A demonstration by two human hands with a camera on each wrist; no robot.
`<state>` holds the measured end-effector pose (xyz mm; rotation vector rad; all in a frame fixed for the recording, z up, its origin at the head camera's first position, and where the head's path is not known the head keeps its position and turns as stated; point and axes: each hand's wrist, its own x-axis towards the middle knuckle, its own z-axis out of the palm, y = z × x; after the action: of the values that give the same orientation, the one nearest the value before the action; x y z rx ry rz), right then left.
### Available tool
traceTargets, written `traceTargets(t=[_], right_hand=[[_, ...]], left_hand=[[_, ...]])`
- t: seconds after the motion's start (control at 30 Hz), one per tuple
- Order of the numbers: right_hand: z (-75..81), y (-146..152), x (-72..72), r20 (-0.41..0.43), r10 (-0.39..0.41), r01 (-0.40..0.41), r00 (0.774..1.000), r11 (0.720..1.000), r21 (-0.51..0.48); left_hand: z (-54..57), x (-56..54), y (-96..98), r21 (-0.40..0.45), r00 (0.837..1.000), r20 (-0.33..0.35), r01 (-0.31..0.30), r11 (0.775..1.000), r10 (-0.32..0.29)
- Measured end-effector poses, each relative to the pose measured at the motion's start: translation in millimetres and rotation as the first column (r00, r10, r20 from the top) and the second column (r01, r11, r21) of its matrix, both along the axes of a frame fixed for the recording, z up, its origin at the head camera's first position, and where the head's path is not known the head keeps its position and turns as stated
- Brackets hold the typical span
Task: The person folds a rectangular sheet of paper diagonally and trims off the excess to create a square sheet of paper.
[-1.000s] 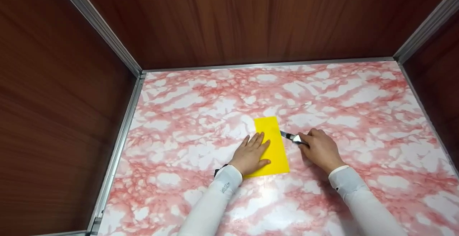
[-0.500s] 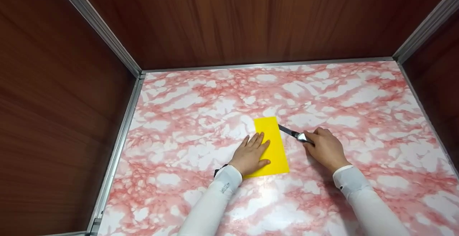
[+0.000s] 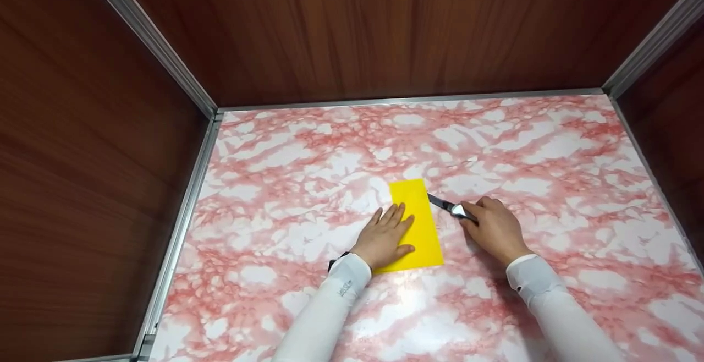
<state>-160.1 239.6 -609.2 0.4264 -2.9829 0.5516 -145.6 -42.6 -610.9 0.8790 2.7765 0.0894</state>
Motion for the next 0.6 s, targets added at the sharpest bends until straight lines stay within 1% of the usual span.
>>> traceTargets(t=[0.2, 0.37, 0.6], right_hand=[[1.0, -6, -3.8, -0.011, 0.013, -0.013, 1.000, 1.000, -0.009], [2.3, -13, -9.7, -0.031, 0.032, -0.032, 0.999, 0.999, 0.000], [5.7, -22, -18.0, -0.038, 0.062, -0.062, 0.997, 0.998, 0.008]], left_hand=[[-0.7, -0.2, -0.2, 0.009, 1.000, 0.009, -0.002, 1.000, 0.002], [-1.9, -0.6, -0.1, 0.003, 1.000, 0.018, -0.003, 1.000, 0.003], [-3.2, -1.7, 0.0, -0.010, 1.000, 0.007, 0.004, 1.000, -0.004]])
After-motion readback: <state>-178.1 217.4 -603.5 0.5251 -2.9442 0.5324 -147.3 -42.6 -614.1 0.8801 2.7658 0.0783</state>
